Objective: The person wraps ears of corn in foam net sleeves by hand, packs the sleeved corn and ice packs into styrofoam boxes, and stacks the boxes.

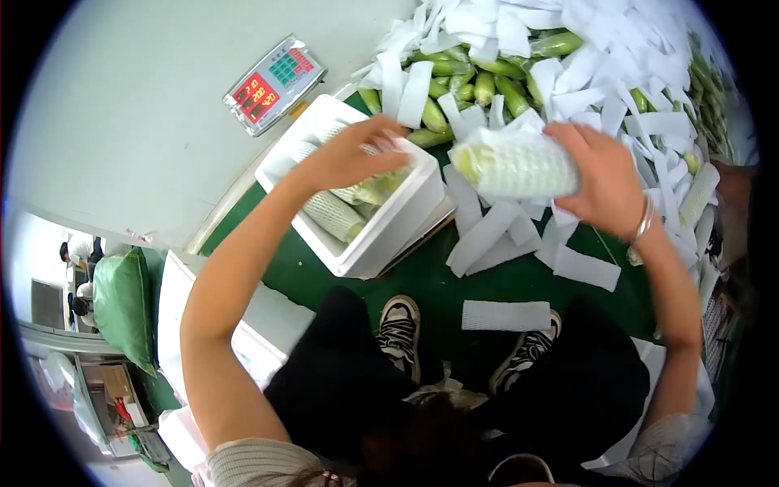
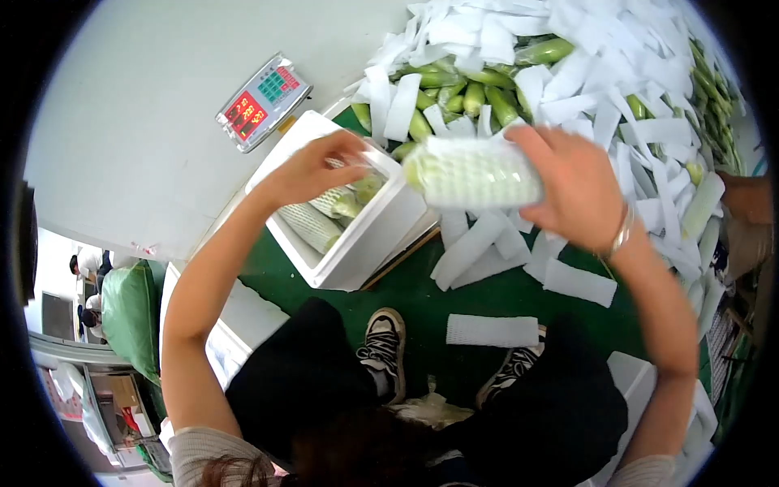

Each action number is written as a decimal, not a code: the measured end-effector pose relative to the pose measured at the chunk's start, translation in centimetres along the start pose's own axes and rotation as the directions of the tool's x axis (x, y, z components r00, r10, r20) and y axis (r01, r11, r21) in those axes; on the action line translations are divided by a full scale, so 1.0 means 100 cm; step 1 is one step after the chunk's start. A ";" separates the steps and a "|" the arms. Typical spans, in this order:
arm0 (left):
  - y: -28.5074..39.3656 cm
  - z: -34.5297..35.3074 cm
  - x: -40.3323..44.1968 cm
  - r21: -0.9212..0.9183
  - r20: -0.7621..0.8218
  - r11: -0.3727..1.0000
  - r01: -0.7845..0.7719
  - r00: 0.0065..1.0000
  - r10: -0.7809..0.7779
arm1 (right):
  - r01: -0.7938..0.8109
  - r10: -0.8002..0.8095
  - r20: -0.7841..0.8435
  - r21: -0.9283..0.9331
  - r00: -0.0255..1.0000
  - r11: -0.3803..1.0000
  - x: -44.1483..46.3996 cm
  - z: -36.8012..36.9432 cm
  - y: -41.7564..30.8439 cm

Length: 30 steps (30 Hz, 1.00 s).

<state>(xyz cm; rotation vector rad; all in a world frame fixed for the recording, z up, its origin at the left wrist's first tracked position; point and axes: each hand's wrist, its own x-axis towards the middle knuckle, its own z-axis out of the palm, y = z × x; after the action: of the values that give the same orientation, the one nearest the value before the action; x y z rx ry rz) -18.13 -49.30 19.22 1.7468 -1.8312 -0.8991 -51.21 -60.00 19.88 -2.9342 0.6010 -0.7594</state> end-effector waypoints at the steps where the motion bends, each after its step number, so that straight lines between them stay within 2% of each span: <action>1: -0.018 -0.012 -0.022 0.238 -0.103 0.963 0.129 0.989 -0.107 | 0.051 -0.050 0.034 -0.050 0.998 0.997 0.023 0.000 -0.003; 2: -0.050 -0.006 -0.036 0.301 -0.103 0.947 0.113 0.991 -0.086 | 0.109 -0.102 0.068 -0.104 0.992 0.989 0.050 0.002 -0.007; 3: -0.087 0.016 -0.047 0.189 -0.062 0.982 0.020 0.998 -0.008 | 0.119 -0.112 0.067 -0.118 0.991 0.986 0.078 0.007 -0.012; 4: -0.093 0.032 -0.053 0.212 0.085 0.973 -0.092 0.994 0.075 | 0.161 -0.128 0.238 -0.125 0.963 0.979 0.107 0.014 -0.018; 5: -0.091 0.052 -0.053 0.415 0.207 0.908 0.052 0.967 -0.150 | 0.206 -0.142 0.400 -0.122 0.905 0.971 0.131 0.025 -0.024; 6: -0.099 0.061 -0.056 0.345 0.176 0.933 0.097 0.970 -0.166 | 0.226 -0.159 0.402 -0.125 0.902 0.966 0.153 0.034 -0.032; 7: -0.098 0.058 -0.063 0.450 0.066 0.893 -0.016 0.998 -0.015 | 0.278 -0.171 0.506 -0.144 0.845 0.950 0.174 0.041 -0.041; 8: -0.098 0.049 -0.069 0.456 0.059 0.890 0.018 0.997 -0.051 | 0.330 -0.173 0.607 -0.155 0.775 0.931 0.190 0.048 -0.047; 10: -0.106 0.046 -0.072 0.399 0.231 0.915 -0.053 0.972 -0.044 | 0.366 -0.194 0.630 -0.155 0.752 0.917 0.211 0.057 -0.050; 11: -0.107 0.044 -0.072 0.399 0.220 0.916 -0.049 0.975 -0.044 | 0.356 -0.184 0.658 -0.136 0.730 0.925 0.219 0.056 -0.051; 13: -0.103 0.043 -0.074 0.331 0.345 0.940 -0.089 0.938 -0.033 | 0.326 -0.098 0.750 -0.163 0.654 0.931 0.235 0.050 -0.055; 14: -0.102 0.041 -0.073 0.325 0.345 0.942 -0.088 0.938 -0.031 | 0.328 -0.098 0.754 -0.162 0.649 0.931 0.240 0.047 -0.055; 16: -0.096 0.032 -0.068 0.365 0.504 0.929 -0.065 0.852 -0.138 | 0.312 -0.061 0.799 -0.162 0.598 0.936 0.246 0.046 -0.049; 18: -0.111 0.027 -0.074 0.300 0.471 0.949 -0.093 0.880 -0.062 | 0.324 -0.043 0.829 -0.170 0.558 0.931 0.253 0.049 -0.043; 20: -0.116 0.015 -0.072 0.438 0.512 0.875 -0.205 0.857 -0.055 | 0.357 -0.063 0.886 -0.119 0.460 0.927 0.256 0.057 -0.038; 21: -0.122 0.019 -0.071 0.525 0.508 0.821 -0.227 0.857 -0.088 | 0.321 -0.063 0.920 -0.071 0.387 0.944 0.260 0.065 -0.040; 22: -0.128 0.026 -0.070 0.603 0.502 0.757 -0.253 0.857 -0.114 | 0.194 -0.055 0.953 -0.004 0.297 0.981 0.262 0.075 -0.046; 23: -0.135 0.033 -0.070 0.631 0.422 0.727 -0.273 0.906 -0.026 | 0.212 -0.066 0.975 0.020 0.214 0.977 0.261 0.088 -0.052; 24: -0.137 0.036 -0.070 0.616 0.435 0.733 -0.288 0.900 -0.013 | 0.235 -0.076 0.987 0.041 0.139 0.971 0.267 0.098 -0.065; 26: -0.135 0.033 -0.068 0.714 0.209 0.660 -0.234 0.971 0.118 | 0.316 -0.116 0.993 0.104 0.020 0.943 0.269 0.129 -0.087; 27: -0.127 0.026 -0.073 0.743 0.144 0.641 -0.192 0.981 0.126 | 0.311 -0.140 0.990 0.137 -0.015 0.940 0.268 0.141 -0.099; 28: -0.126 0.022 -0.078 0.747 0.146 0.636 -0.194 0.981 0.127 | 0.304 -0.164 0.985 0.170 -0.044 0.937 0.267 0.153 -0.109; 30: -0.128 0.015 -0.091 0.727 -0.034 0.686 -0.031 0.996 0.081 | 0.084 -0.270 0.933 0.296 -0.237 0.951 0.257 0.192 -0.119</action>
<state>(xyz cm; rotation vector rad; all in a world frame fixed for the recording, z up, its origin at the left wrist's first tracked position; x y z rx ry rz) -9.43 -39.88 10.05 2.0917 -2.3753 -0.0320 -17.14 -59.76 16.46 -2.2510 -0.1458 1.5971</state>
